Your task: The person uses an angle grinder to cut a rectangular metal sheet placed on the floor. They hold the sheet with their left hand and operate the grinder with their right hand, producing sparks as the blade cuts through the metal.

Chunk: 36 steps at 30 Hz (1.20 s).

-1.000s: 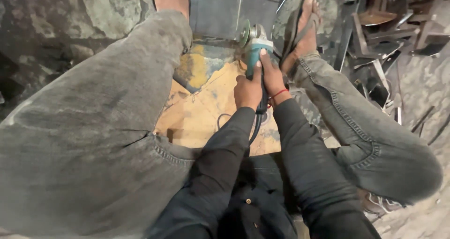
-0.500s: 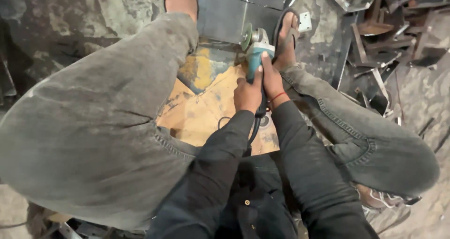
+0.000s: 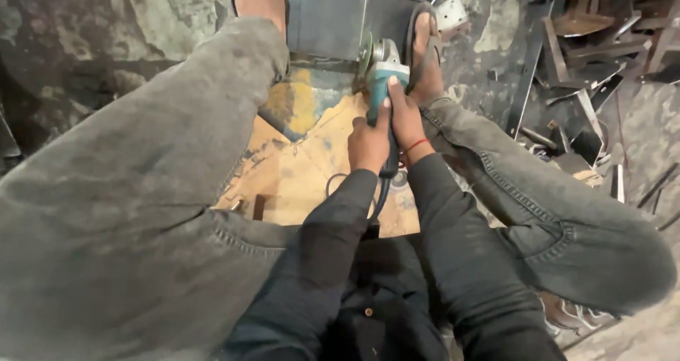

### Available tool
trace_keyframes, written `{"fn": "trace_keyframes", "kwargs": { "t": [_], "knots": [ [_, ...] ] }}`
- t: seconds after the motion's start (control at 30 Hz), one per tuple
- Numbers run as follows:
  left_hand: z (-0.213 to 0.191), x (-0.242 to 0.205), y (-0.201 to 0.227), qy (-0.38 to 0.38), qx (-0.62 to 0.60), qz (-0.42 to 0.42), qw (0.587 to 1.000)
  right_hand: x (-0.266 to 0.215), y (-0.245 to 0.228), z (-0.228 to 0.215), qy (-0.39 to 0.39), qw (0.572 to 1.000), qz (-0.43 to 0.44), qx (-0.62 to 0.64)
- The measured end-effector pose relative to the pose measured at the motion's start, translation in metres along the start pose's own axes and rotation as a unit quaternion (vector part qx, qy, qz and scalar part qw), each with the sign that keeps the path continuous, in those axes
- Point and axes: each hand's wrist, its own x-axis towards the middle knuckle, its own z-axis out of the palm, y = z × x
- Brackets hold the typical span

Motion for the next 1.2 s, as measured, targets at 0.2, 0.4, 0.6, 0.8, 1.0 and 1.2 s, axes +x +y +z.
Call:
{"fn": "trace_keyframes", "kwargs": {
  "t": [0.2, 0.4, 0.6, 0.8, 1.0, 1.2],
  "knots": [
    [0.002, 0.005, 0.002, -0.009, 0.001, -0.015, 1.0, 0.004, 0.006, 0.001, 0.027, 0.998, 0.048, -0.011],
    [0.004, 0.008, 0.0, -0.002, -0.01, -0.028, 1.0, 0.009, 0.011, 0.001, 0.016, 0.999, 0.012, -0.04],
    [0.001, 0.008, 0.005, -0.008, -0.031, -0.042, 0.999, 0.005, 0.0, 0.003, 0.01, 0.999, 0.04, -0.017],
    [0.0, 0.012, 0.007, 0.0, -0.033, -0.044, 0.998, 0.015, 0.007, 0.001, 0.011, 0.997, 0.047, -0.059],
    [-0.004, 0.01, 0.012, -0.008, -0.05, -0.055, 0.997, 0.022, 0.011, -0.003, -0.004, 0.998, 0.022, -0.052],
    [-0.004, 0.012, 0.011, -0.017, -0.057, -0.058, 0.997, 0.022, 0.01, 0.0, 0.005, 0.996, 0.039, -0.081]
  ]
}}
